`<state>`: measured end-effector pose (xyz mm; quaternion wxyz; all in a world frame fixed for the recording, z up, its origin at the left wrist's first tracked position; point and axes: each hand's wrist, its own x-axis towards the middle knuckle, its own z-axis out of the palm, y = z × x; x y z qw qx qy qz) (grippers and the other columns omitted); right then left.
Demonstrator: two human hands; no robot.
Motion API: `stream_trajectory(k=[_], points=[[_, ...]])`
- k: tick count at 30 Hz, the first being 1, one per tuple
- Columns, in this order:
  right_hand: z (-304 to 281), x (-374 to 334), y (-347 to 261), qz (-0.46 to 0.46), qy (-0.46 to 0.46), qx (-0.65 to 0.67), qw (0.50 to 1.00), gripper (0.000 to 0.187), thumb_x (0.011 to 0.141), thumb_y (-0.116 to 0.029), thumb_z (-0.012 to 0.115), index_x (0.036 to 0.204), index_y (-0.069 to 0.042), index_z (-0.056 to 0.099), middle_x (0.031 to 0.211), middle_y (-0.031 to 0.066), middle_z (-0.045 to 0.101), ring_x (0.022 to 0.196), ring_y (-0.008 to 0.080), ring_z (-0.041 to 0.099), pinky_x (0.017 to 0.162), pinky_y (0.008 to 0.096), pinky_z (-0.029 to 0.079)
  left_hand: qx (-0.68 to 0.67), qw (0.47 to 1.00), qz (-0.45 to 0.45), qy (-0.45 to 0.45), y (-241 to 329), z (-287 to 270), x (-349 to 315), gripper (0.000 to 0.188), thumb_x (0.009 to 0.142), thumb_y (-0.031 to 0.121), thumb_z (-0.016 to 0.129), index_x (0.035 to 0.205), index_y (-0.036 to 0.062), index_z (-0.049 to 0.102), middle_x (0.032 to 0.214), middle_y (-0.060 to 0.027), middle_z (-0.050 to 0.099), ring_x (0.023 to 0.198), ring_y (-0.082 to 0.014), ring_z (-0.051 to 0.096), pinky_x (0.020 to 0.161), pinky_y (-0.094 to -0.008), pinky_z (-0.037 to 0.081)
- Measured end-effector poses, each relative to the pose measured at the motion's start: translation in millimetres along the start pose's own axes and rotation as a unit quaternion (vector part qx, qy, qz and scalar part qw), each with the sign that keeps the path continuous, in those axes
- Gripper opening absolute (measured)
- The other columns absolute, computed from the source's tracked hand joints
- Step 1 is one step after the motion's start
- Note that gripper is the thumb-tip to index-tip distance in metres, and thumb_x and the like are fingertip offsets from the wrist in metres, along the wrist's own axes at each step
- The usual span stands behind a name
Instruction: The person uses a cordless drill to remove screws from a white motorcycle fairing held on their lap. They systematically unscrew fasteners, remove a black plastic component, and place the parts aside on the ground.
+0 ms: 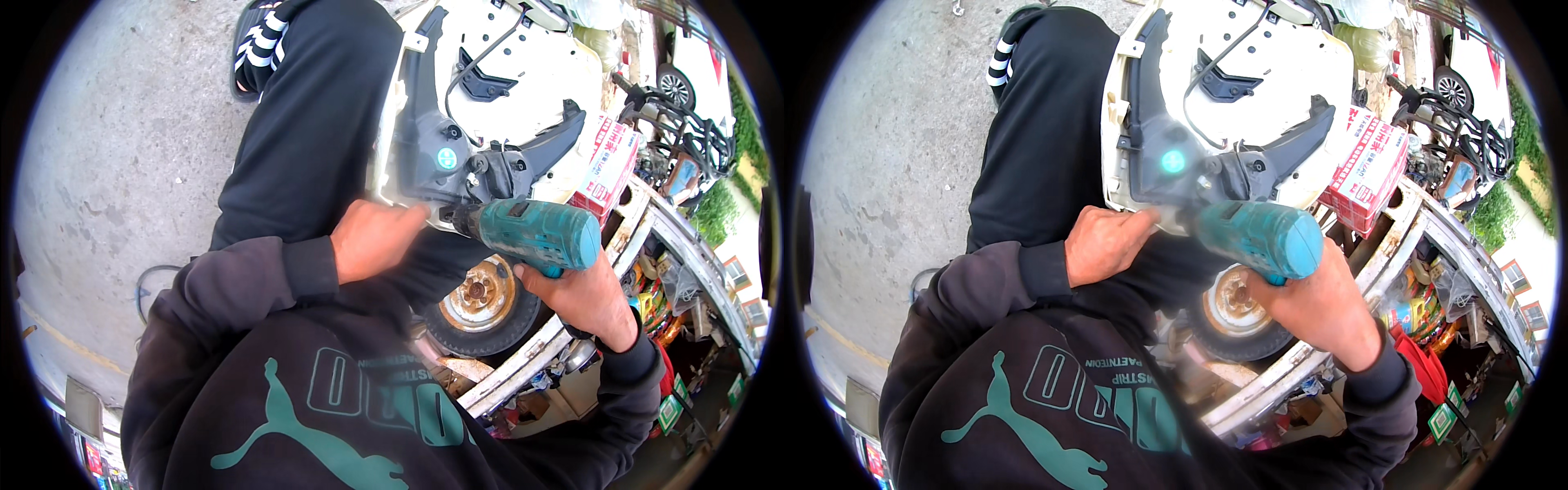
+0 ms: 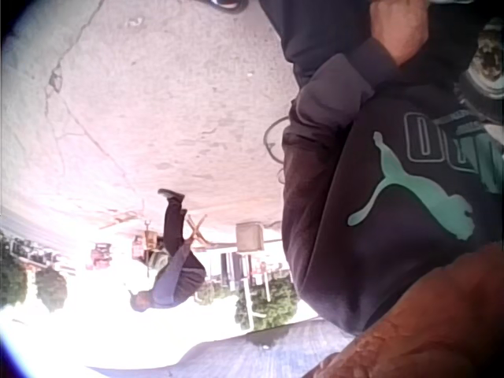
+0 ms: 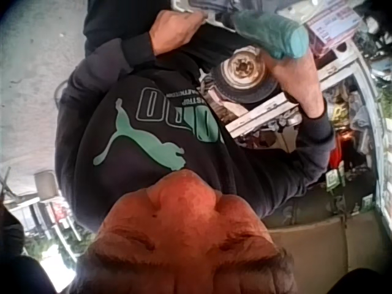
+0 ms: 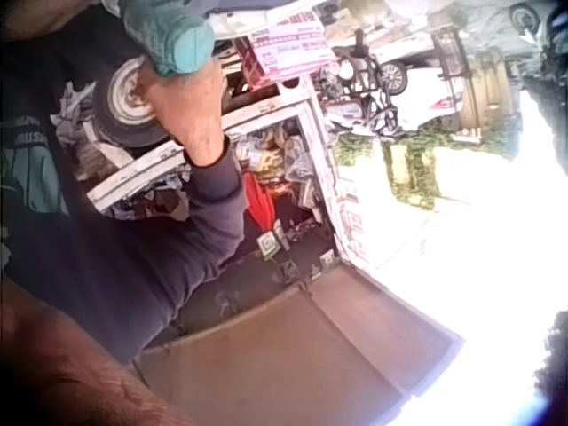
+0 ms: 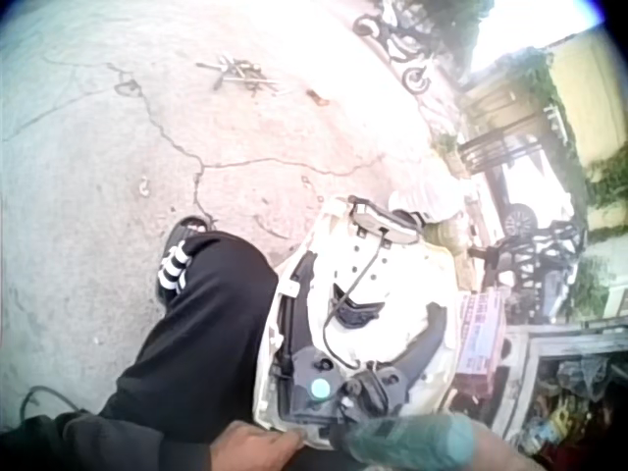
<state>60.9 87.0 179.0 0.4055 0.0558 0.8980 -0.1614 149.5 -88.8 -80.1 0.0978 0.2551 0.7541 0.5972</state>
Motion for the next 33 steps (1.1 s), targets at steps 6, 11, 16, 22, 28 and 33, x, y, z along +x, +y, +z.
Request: stream_trajectory(k=[6, 11, 16, 22, 28, 33], points=[[-0.1, 1.4, -3.8, 0.031, -0.023, 0.023, 0.999, 0.038, 0.083, -0.005, 0.077, 0.12, 0.0, 0.072, 0.105, 0.0208, 0.075, 0.091, 0.0385, 0.073, 0.084, 0.0396, 0.058, -0.003, 1.0, 0.01, 0.006, -2.2, -0.7, 0.4, 0.021, 0.091, 0.008, 0.076, 0.108, 0.0037, 0.065, 0.071, -0.0099, 0.067, 0.062, -0.0318, 0.069, 0.052, -0.0417, 0.053], [-1.9, 5.3, -7.9, 0.014, -0.029, 0.008, 0.999, 0.038, 0.083, -0.004, 0.076, 0.121, -0.001, 0.072, 0.111, 0.0205, 0.075, 0.095, 0.0379, 0.074, 0.087, 0.0386, 0.058, -0.009, 1.0, 0.008, 0.008, -2.3, -1.0, 0.0, 0.019, 0.091, 0.007, 0.075, 0.106, 0.004, 0.064, 0.07, -0.0092, 0.066, 0.061, -0.0314, 0.068, 0.051, -0.0415, 0.052], [-2.5, 5.4, -8.8, 0.022, -0.036, -0.008, 0.999, 0.039, 0.083, -0.003, 0.075, 0.123, -0.002, 0.073, 0.111, 0.0197, 0.076, 0.096, 0.0383, 0.073, 0.088, 0.0391, 0.057, -0.013, 1.0, -0.004, 0.001, -2.3, 1.0, -0.5, 0.017, 0.089, 0.008, 0.064, 0.106, 0.0057, 0.062, 0.067, -0.0099, 0.066, 0.061, -0.0337, 0.068, 0.053, -0.0468, 0.051], [-3.5, 6.2, -5.9, -0.003, -0.037, -0.022, 0.999, 0.037, 0.083, -0.003, 0.075, 0.121, -0.002, 0.073, 0.11, 0.0194, 0.075, 0.095, 0.0393, 0.072, 0.086, 0.0398, 0.057, -0.018, 1.0, -0.009, 0.006, -0.9, 2.3, -2.0, 0.017, 0.089, 0.009, 0.064, 0.106, 0.006, 0.062, 0.069, -0.0107, 0.067, 0.062, -0.0342, 0.069, 0.054, -0.0476, 0.052], [-3.2, 4.7, -2.3, -0.025, -0.013, -0.021, 0.999, 0.035, 0.082, -0.004, 0.076, 0.116, -0.002, 0.072, 0.096, 0.019, 0.074, 0.081, 0.0398, 0.07, 0.078, 0.0401, 0.058, -0.001, 1.0, 0.004, -0.004, -2.7, -0.5, -0.3, 0.021, 0.092, 0.009, 0.075, 0.11, 0.0036, 0.066, 0.073, -0.011, 0.069, 0.063, -0.0324, 0.07, 0.052, -0.0425, 0.054], [-6.0, 2.8, 0.0, -0.034, 0.001, -0.022, 0.999, 0.033, 0.082, -0.006, 0.075, 0.115, -0.003, 0.072, 0.095, 0.0199, 0.074, 0.083, 0.0411, 0.071, 0.077, 0.0406, 0.058, 0.002, 1.0, -0.001, -0.012, -0.4, -0.1, -0.2, 0.023, 0.092, 0.009, 0.076, 0.112, 0.0034, 0.066, 0.077, -0.0115, 0.071, 0.065, -0.0329, 0.071, 0.053, -0.0426, 0.056]])
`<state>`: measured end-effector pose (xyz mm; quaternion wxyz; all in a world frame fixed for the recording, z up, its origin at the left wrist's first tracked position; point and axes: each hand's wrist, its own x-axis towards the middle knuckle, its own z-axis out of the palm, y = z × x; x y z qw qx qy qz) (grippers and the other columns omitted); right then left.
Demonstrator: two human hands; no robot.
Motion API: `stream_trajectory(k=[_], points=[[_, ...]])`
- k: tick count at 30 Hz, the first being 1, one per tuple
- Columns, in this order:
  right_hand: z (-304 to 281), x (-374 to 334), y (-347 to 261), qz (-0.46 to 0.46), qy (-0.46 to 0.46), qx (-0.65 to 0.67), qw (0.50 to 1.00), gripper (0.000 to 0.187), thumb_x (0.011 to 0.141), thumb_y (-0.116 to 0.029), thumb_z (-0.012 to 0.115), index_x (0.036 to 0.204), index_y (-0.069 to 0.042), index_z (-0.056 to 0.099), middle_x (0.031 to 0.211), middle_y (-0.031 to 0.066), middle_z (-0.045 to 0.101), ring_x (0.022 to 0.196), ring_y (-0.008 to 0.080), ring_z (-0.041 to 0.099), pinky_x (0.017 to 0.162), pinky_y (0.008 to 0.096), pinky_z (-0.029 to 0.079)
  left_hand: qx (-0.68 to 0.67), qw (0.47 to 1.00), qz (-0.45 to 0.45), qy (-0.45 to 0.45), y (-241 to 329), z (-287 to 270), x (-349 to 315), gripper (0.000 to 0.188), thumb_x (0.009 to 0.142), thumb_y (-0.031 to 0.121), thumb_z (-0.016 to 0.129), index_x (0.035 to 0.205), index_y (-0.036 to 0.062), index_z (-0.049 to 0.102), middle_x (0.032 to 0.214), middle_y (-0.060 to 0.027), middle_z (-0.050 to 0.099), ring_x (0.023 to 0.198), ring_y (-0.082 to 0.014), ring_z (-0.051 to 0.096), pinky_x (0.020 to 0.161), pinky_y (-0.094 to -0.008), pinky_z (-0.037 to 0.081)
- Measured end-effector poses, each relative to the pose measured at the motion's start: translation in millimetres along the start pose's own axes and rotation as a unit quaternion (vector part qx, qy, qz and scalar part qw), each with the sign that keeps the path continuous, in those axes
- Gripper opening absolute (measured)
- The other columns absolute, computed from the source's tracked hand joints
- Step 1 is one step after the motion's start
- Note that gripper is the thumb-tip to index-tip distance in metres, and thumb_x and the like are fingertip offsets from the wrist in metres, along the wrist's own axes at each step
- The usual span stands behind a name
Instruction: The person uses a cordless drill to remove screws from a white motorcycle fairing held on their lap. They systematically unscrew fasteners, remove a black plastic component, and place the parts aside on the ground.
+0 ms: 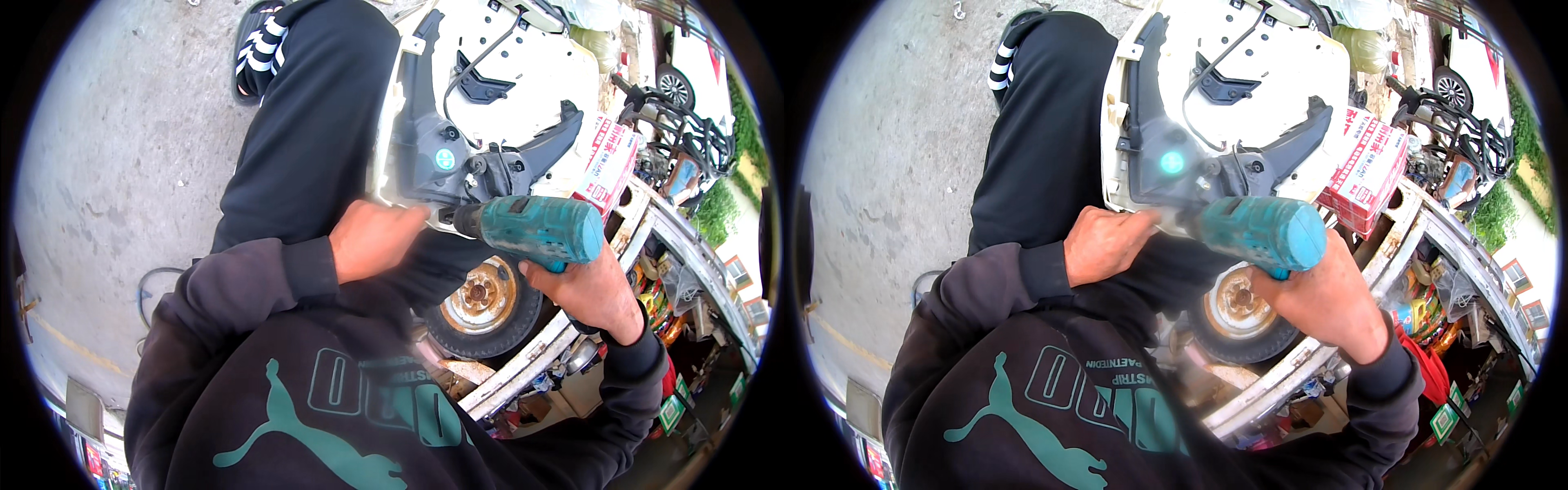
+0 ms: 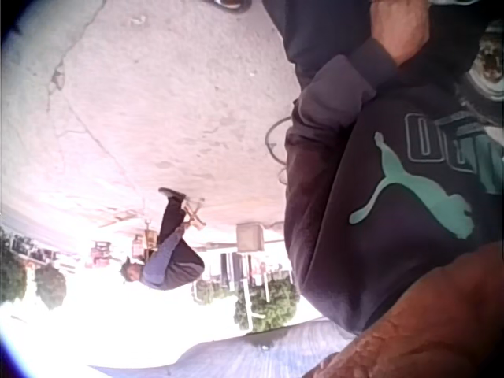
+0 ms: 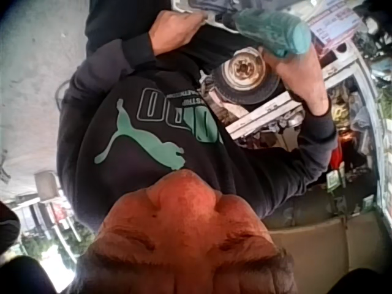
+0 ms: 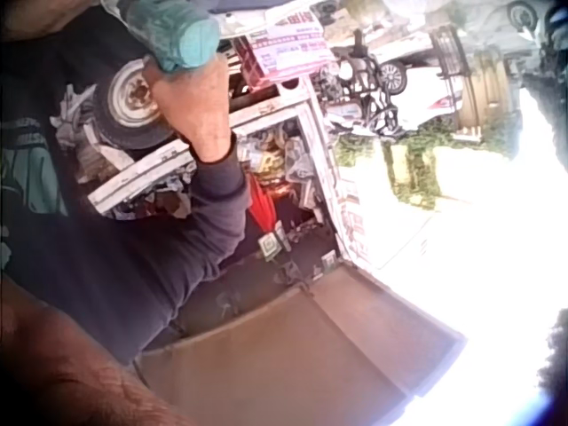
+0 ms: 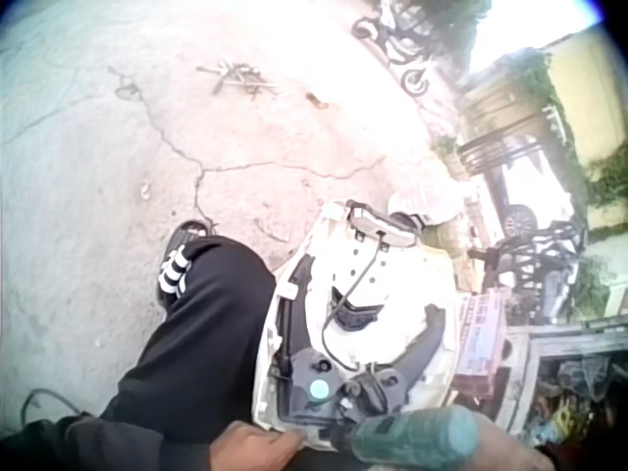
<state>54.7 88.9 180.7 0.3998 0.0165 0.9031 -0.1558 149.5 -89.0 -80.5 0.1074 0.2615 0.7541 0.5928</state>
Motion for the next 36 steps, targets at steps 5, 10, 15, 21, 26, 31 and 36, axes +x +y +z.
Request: stream_trajectory(k=[5, 10, 15, 21, 26, 31, 36], points=[[0.3, -1.5, 2.4, -0.011, 0.002, -0.005, 1.0, 0.034, 0.083, -0.007, 0.075, 0.116, -0.004, 0.072, 0.096, 0.02, 0.074, 0.085, 0.041, 0.072, 0.077, 0.0411, 0.058, -0.002, 1.0, 0.006, 0.006, 0.0, 0.7, 0.5, 0.022, 0.092, 0.008, 0.076, 0.112, 0.0032, 0.066, 0.077, -0.012, 0.071, 0.065, -0.0337, 0.071, 0.054, -0.043, 0.056], [0.0, -2.8, 5.1, -0.019, 0.003, 0.004, 1.0, 0.034, 0.083, -0.007, 0.075, 0.117, -0.004, 0.072, 0.097, 0.0202, 0.075, 0.086, 0.041, 0.072, 0.077, 0.0415, 0.059, -0.005, 1.0, 0.01, 0.011, -0.7, 1.4, 0.8, 0.02, 0.093, 0.008, 0.075, 0.11, 0.0033, 0.065, 0.076, -0.0121, 0.07, 0.065, -0.0339, 0.07, 0.054, -0.0433, 0.055], [-0.3, -3.7, 5.7, -0.021, -0.007, -0.019, 1.0, 0.034, 0.083, -0.008, 0.075, 0.116, -0.004, 0.072, 0.097, 0.0198, 0.075, 0.087, 0.0412, 0.072, 0.076, 0.0416, 0.058, -0.006, 1.0, 0.004, 0.01, -0.1, 1.6, 0.8, 0.019, 0.093, 0.008, 0.075, 0.109, 0.0036, 0.065, 0.074, -0.012, 0.07, 0.065, -0.0338, 0.07, 0.053, -0.0434, 0.055], [1.3, -4.8, 7.8, -0.021, 0.013, -0.013, 1.0, 0.034, 0.082, -0.008, 0.076, 0.116, -0.004, 0.073, 0.097, 0.0198, 0.075, 0.086, 0.0413, 0.072, 0.077, 0.0425, 0.058, 0.005, 1.0, -0.004, -0.012, -0.3, 1.1, 1.5, 0.02, 0.093, 0.009, 0.075, 0.109, 0.0041, 0.065, 0.074, -0.012, 0.07, 0.064, -0.0339, 0.07, 0.054, -0.0435, 0.055], [-0.9, -10.7, 9.5, 0.01, 0.003, -0.006, 1.0, 0.035, 0.082, -0.008, 0.077, 0.117, -0.003, 0.073, 0.101, 0.0198, 0.074, 0.09, 0.0402, 0.072, 0.081, 0.0423, 0.058, 0.01, 1.0, -0.002, -0.012, -0.8, 2.2, 0.1, 0.02, 0.093, 0.01, 0.075, 0.109, 0.004, 0.065, 0.075, -0.0121, 0.07, 0.064, -0.0337, 0.07, 0.054, -0.0438, 0.055], [-8.4, -22.9, 8.6, 0.024, 0.01, 0.05, 0.998, 0.04, 0.082, -0.004, 0.082, 0.121, -0.001, 0.073, 0.102, 0.0131, 0.076, 0.091, 0.0285, 0.073, 0.085, 0.0373, 0.057, 0.001, 1.0, 0.002, 0.003, 2.7, 0.6, 2.8, 0.022, 0.094, 0.011, 0.075, 0.112, 0.0037, 0.065, 0.074, -0.0125, 0.07, 0.064, -0.0336, 0.07, 0.055, -0.0438, 0.055], [-18.4, -56.7, 15.5, 0.095, 0.013, 0.114, 0.989, 0.039, 0.087, -0.005, 0.084, 0.123, -0.001, 0.072, 0.112, 0.0105, 0.077, 0.098, 0.0178, 0.072, 0.089, 0.0339, 0.056, -0.051, 0.998, -0.033, -0.028, 20.7, -15.2, 4.1, 0.041, 0.092, 0.015, 0.079, 0.128, 0.0028, 0.063, 0.076, -0.0127, 0.07, 0.065, -0.0315, 0.07, 0.058, -0.0422, 0.055]])
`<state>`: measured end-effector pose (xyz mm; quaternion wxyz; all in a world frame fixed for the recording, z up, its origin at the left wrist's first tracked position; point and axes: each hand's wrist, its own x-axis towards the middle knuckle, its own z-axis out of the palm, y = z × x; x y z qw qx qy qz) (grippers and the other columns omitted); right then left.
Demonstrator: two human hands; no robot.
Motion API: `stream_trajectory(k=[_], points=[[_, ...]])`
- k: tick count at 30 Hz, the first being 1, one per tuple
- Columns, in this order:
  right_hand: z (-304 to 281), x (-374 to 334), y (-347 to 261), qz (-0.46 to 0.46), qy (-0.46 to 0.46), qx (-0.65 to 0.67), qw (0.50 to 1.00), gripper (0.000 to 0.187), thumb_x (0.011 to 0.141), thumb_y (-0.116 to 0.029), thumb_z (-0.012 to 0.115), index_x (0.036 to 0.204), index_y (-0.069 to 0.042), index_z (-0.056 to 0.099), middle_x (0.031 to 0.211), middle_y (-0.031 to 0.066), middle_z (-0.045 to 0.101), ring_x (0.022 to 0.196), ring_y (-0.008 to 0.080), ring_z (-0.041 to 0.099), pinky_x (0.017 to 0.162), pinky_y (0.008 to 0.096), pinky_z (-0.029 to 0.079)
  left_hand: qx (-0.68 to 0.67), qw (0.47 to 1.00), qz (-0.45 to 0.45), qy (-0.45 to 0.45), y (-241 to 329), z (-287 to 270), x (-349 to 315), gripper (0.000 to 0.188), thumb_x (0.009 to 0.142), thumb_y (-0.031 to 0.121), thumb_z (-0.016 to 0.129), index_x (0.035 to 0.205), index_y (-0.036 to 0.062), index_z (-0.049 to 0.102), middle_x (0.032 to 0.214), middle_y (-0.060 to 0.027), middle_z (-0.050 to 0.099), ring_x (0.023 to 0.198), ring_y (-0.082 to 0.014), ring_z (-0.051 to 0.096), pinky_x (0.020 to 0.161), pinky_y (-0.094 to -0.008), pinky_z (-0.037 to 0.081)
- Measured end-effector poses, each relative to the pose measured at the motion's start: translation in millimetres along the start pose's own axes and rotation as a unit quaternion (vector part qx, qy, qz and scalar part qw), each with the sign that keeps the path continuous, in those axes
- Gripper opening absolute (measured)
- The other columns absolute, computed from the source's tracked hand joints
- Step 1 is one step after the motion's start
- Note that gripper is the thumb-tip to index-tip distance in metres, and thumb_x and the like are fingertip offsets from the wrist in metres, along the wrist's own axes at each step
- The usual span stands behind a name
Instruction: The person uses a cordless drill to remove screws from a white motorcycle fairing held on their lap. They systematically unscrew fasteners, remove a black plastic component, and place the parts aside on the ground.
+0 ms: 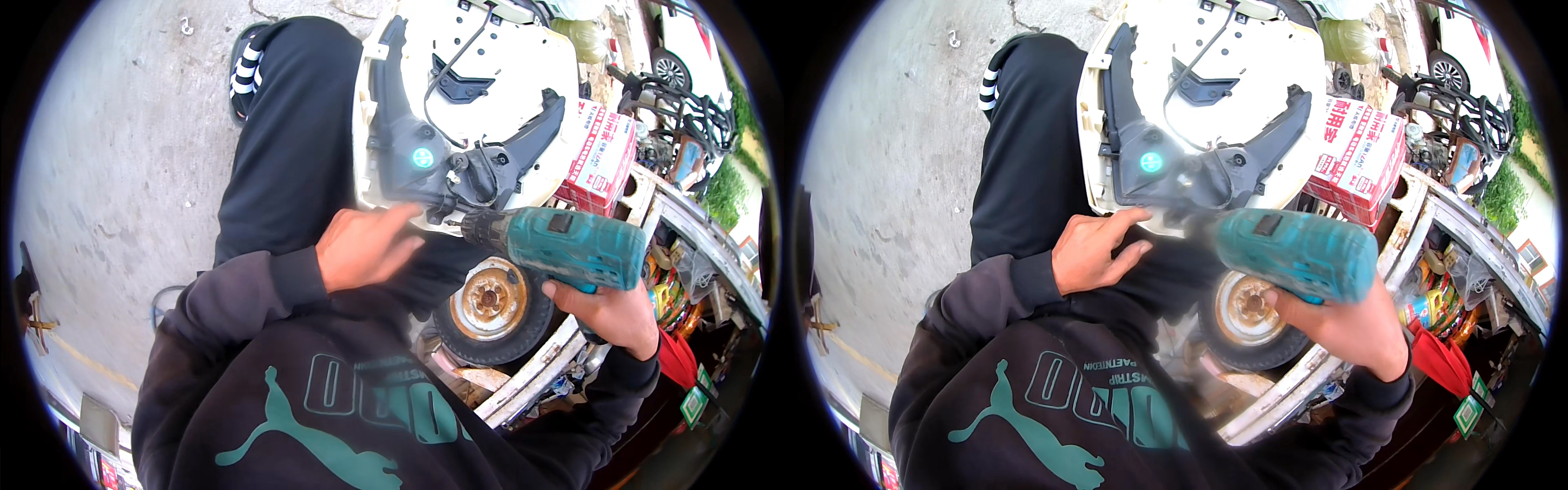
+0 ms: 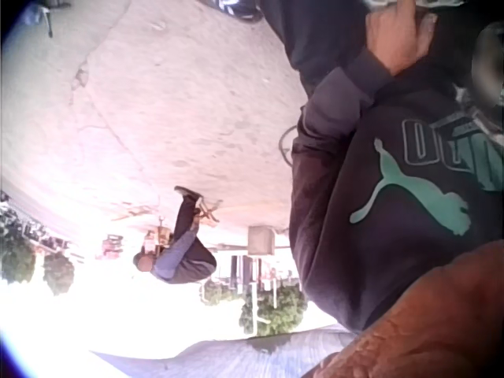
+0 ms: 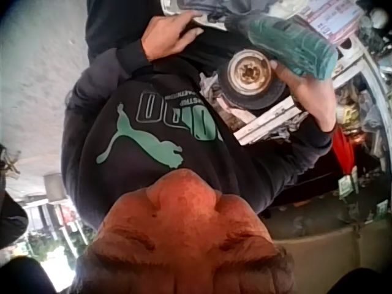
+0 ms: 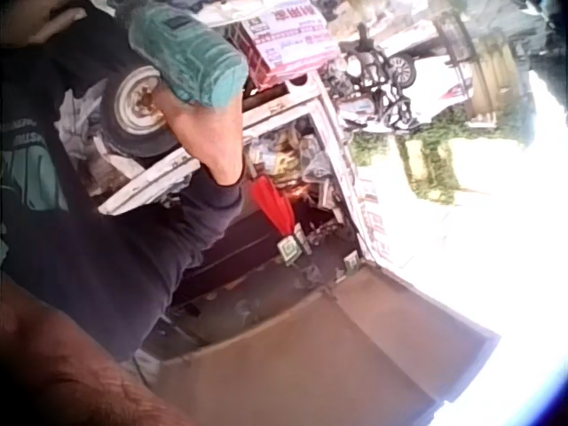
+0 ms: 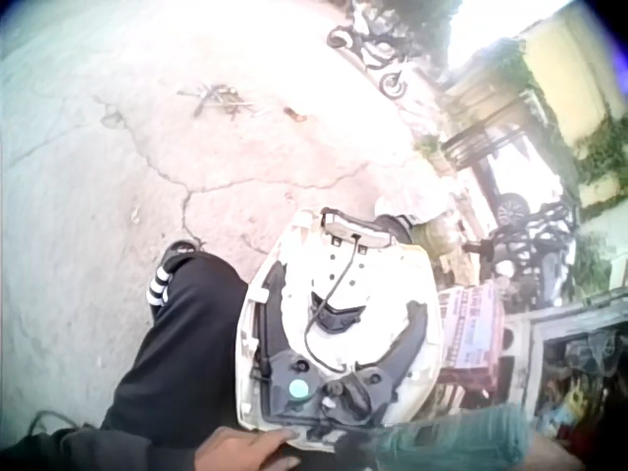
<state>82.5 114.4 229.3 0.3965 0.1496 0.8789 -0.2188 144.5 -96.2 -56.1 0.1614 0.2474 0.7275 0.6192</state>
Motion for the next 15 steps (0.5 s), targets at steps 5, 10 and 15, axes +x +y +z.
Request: stream_trajectory(k=[5, 10, 15], points=[[16.9, -43.1, 42.5, 0.062, 0.014, 0.233, 0.97, 0.053, 0.088, -0.001, 0.085, 0.137, 0.0, 0.063, 0.121, 0.0085, 0.076, 0.11, 0.0179, 0.071, 0.096, 0.0351, 0.057, -0.031, 0.99, 0.141, 0.007, 20.0, -0.2, 8.3, 0.055, 0.086, 0.017, 0.086, 0.134, 0.0032, 0.063, 0.079, -0.0091, 0.066, 0.068, -0.0292, 0.068, 0.06, -0.0404, 0.054], [44.1, -77.1, 90.8, 0.056, -0.004, 0.287, 0.956, 0.056, 0.082, 0.002, 0.089, 0.133, 0.0, 0.067, 0.121, 0.0093, 0.076, 0.112, 0.0191, 0.072, 0.096, 0.0363, 0.058, -0.004, 0.98, 0.186, -0.068, 27.0, 3.1, 4.0, 0.03, 0.083, 0.01, 0.084, 0.106, 0.0049, 0.066, 0.075, -0.0057, 0.059, 0.063, -0.0249, 0.062, 0.055, -0.0377, 0.05], [58.5, -106.2, 122.2, 0.021, 0.061, 0.355, 0.933, 0.051, 0.08, 0.001, 0.091, 0.128, 0.001, 0.072, 0.119, 0.0107, 0.077, 0.111, 0.0212, 0.073, 0.096, 0.0378, 0.058, -0.005, 0.975, 0.184, -0.125, 29.6, -6.5, 2.3, 0.019, 0.088, 0.009, 0.079, 0.098, 0.0034, 0.064, 0.073, -0.008, 0.058, 0.061, -0.0256, 0.062, 0.055, -0.0396, 0.049]])
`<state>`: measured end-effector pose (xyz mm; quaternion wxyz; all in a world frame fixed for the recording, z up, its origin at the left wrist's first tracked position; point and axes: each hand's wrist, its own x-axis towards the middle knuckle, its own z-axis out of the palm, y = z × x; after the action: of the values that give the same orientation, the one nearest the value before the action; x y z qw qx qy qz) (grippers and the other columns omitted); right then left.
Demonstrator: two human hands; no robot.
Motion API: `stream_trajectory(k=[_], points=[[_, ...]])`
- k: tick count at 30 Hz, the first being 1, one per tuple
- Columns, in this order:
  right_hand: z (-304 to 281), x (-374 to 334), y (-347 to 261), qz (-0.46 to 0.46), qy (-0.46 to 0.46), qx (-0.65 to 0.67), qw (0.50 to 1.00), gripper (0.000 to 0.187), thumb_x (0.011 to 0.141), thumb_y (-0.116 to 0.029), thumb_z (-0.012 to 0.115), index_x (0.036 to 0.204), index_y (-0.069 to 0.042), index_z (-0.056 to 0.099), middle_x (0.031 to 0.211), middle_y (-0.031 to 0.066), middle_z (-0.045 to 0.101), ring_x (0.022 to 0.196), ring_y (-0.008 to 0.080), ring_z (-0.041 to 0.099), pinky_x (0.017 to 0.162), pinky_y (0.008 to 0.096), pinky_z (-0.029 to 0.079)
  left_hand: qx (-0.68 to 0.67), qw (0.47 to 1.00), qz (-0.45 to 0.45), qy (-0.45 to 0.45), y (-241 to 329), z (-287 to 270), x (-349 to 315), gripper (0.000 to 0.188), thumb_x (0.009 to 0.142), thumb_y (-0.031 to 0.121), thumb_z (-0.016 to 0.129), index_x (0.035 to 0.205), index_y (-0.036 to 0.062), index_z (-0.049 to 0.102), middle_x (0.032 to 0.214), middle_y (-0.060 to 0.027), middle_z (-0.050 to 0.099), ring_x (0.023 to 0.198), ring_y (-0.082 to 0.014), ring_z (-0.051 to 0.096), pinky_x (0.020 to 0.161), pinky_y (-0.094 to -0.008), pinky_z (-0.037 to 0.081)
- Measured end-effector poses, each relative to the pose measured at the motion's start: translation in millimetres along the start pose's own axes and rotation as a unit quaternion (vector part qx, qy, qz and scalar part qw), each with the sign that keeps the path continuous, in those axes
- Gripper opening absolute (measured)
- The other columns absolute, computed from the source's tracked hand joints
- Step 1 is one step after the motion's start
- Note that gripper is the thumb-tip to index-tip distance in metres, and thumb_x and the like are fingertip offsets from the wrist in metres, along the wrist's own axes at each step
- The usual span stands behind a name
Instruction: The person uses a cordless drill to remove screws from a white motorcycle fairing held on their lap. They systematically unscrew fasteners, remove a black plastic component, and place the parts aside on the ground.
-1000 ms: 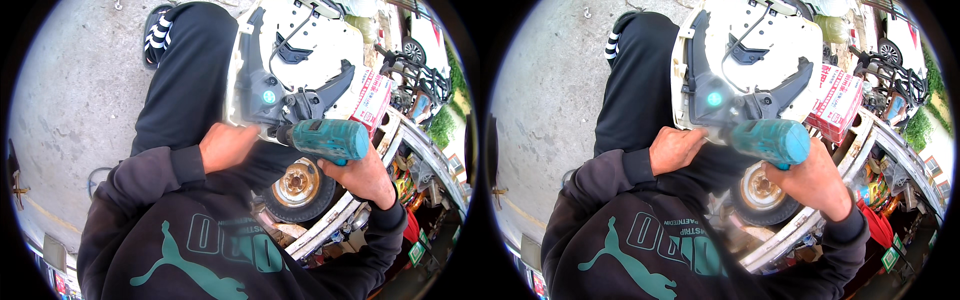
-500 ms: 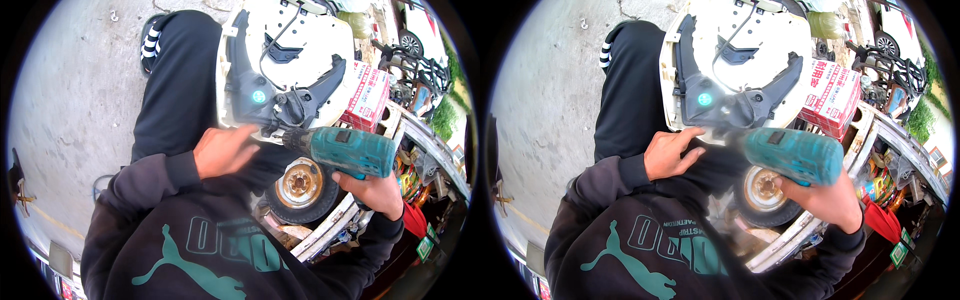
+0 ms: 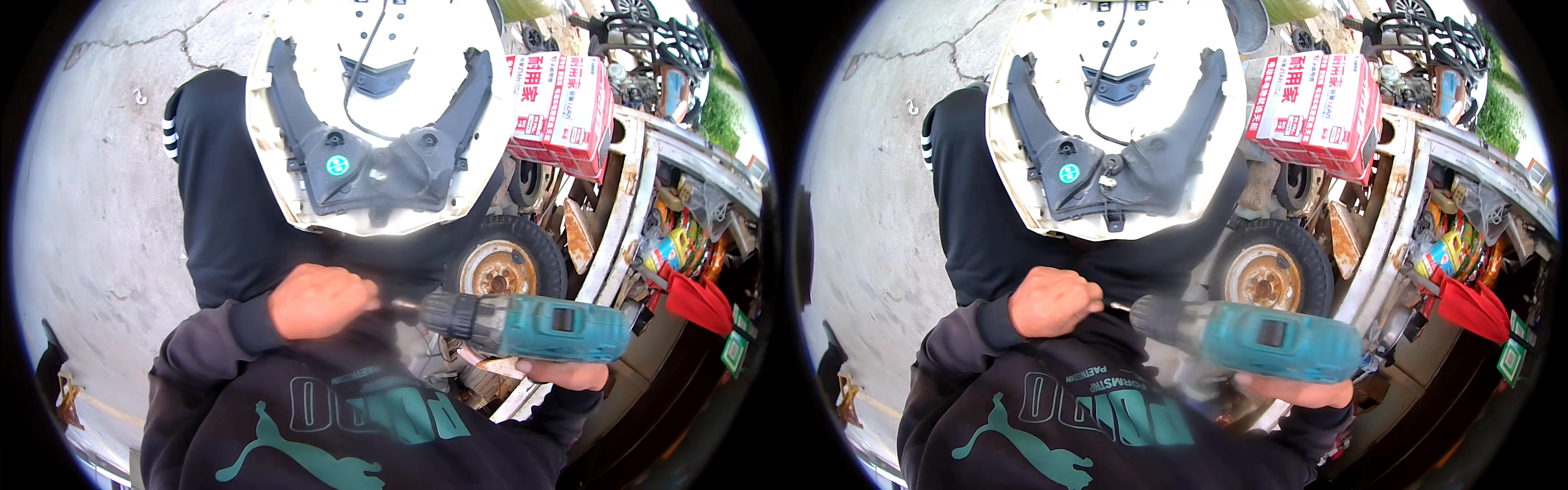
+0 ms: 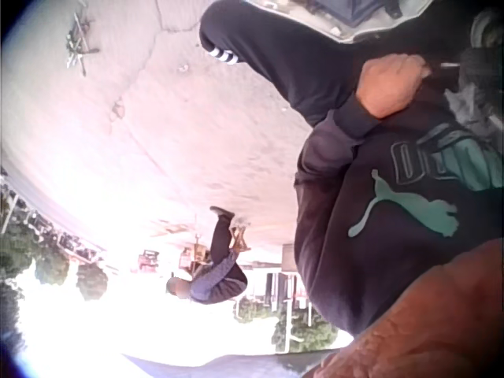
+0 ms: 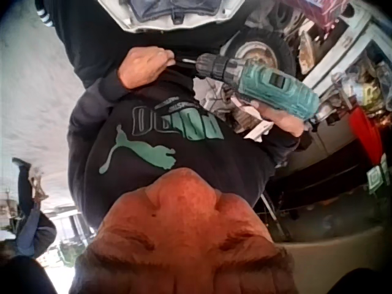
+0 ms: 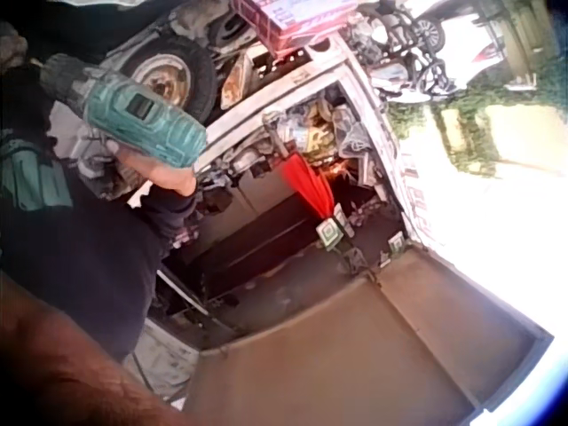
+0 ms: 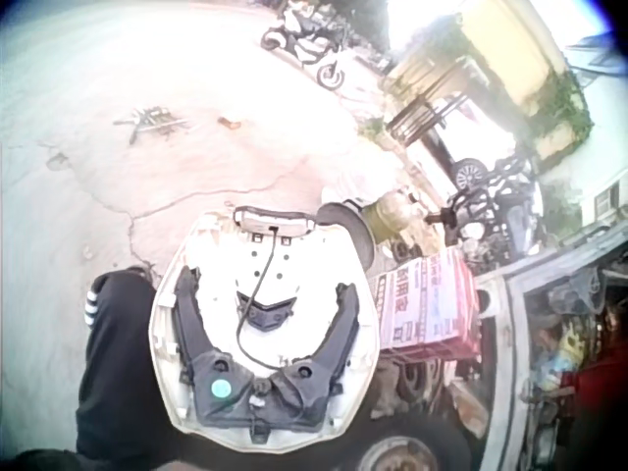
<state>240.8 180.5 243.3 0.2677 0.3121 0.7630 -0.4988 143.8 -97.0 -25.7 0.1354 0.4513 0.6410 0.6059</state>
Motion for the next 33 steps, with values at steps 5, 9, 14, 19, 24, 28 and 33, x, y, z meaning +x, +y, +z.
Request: stream_trajectory(k=[5, 9, 14, 19, 24, 28, 33], points=[[-22.2, -12.0, -5.6, 0.032, 0.133, -0.009, 0.991, 0.049, 0.084, -0.002, 0.087, 0.129, 0.001, 0.068, 0.106, 0.0072, 0.075, 0.097, 0.0185, 0.071, 0.088, 0.0333, 0.057, -0.413, 0.839, -0.355, -0.005, -1.6, -8.0, 5.9, 0.026, 0.109, 0.017, 0.048, 0.091, 0.0025, 0.06, 0.069, -0.0013, 0.049, 0.058, -0.0115, 0.044, 0.058, -0.0277, 0.04], [-14.5, 5.5, -2.6, -0.018, 0.211, -0.129, 0.969, 0.047, 0.083, 0.0, 0.087, 0.127, -0.001, 0.071, 0.107, 0.0063, 0.076, 0.096, 0.0171, 0.071, 0.089, 0.0332, 0.056, -0.597, 0.699, -0.393, 0.003, -11.1, 1.0, 11.3, 0.019, 0.098, 0.012, 0.046, 0.088, 0.0011, 0.058, 0.07, 0.004, 0.041, 0.059, -0.005, 0.03, 0.053, -0.0239, 0.028], [4.3, 35.1, 22.0, -0.161, 0.274, -0.117, 0.941, 0.043, 0.088, -0.001, 0.083, 0.129, 0.001, 0.07, 0.108, 0.0097, 0.076, 0.096, 0.0204, 0.071, 0.088, 0.0356, 0.057, -0.634, 0.675, -0.377, 0.015, -19.0, -2.4, 12.2, 0.018, 0.089, 0.007, 0.044, 0.087, -0.0024, 0.06, 0.068, 0.0013, 0.043, 0.056, -0.0058, 0.032, 0.049, -0.0244, 0.027], [11.8, 51.3, 55.3, -0.144, 0.292, 0.044, 0.945, 0.045, 0.092, -0.011, 0.076, 0.13, 0.009, 0.062, 0.092, 0.0158, 0.071, 0.081, 0.0248, 0.069, 0.077, 0.0381, 0.056, -0.586, 0.688, -0.426, 0.037, -18.4, -8.9, 20.8, 0.019, 0.09, 0.004, 0.046, 0.094, -0.0029, 0.063, 0.077, -0.003, 0.054, 0.057, -0.0062, 0.036, 0.051, -0.0244, 0.03], [15.1, 60.2, 74.9, -0.13, 0.263, 0.212, 0.932, 0.055, 0.09, -0.018, 0.074, 0.134, 0.009, 0.057, 0.086, 0.0131, 0.066, 0.073, 0.0247, 0.064, 0.073, 0.0382, 0.055, -0.429, 0.813, -0.393, 0.0, -18.4, -12.8, 43.2, 0.022, 0.094, 0.006, 0.047, 0.097, -0.0007, 0.067, 0.076, -0.0018, 0.059, 0.056, -0.0096, 0.045, 0.052, -0.0276, 0.036], [16.1, 69.9, 82.4, -0.112, 0.232, 0.321, 0.911, 0.054, 0.095, -0.028, 0.07, 0.133, 0.007, 0.056, 0.081, 0.009, 0.061, 0.073, 0.0227, 0.063, 0.071, 0.0373, 0.053, -0.169, 0.957, -0.236, -0.024, -7.1, -4.3, 57.7, 0.019, 0.09, 0.001, 0.054, 0.1, 0.002, 0.071, 0.076, -0.0093, 0.066, 0.06, -0.0221, 0.063, 0.057, -0.0343, 0.051], [19.0, 79.8, 79.6, -0.093, 0.219, 0.34, 0.91, 0.054, 0.095, -0.03, 0.069, 0.133, 0.006, 0.056, 0.08, 0.0091, 0.06, 0.07, 0.0227, 0.062, 0.072, 0.0376, 0.053, 0.019, 0.998, -0.062, -0.02, 3.3, 8.0, 58.3, 0.035, 0.077, -0.004, 0.064, 0.111, 0.0028, 0.071, 0.068, -0.0049, 0.057, 0.058, -0.0232, 0.061, 0.053, -0.0367, 0.05]])
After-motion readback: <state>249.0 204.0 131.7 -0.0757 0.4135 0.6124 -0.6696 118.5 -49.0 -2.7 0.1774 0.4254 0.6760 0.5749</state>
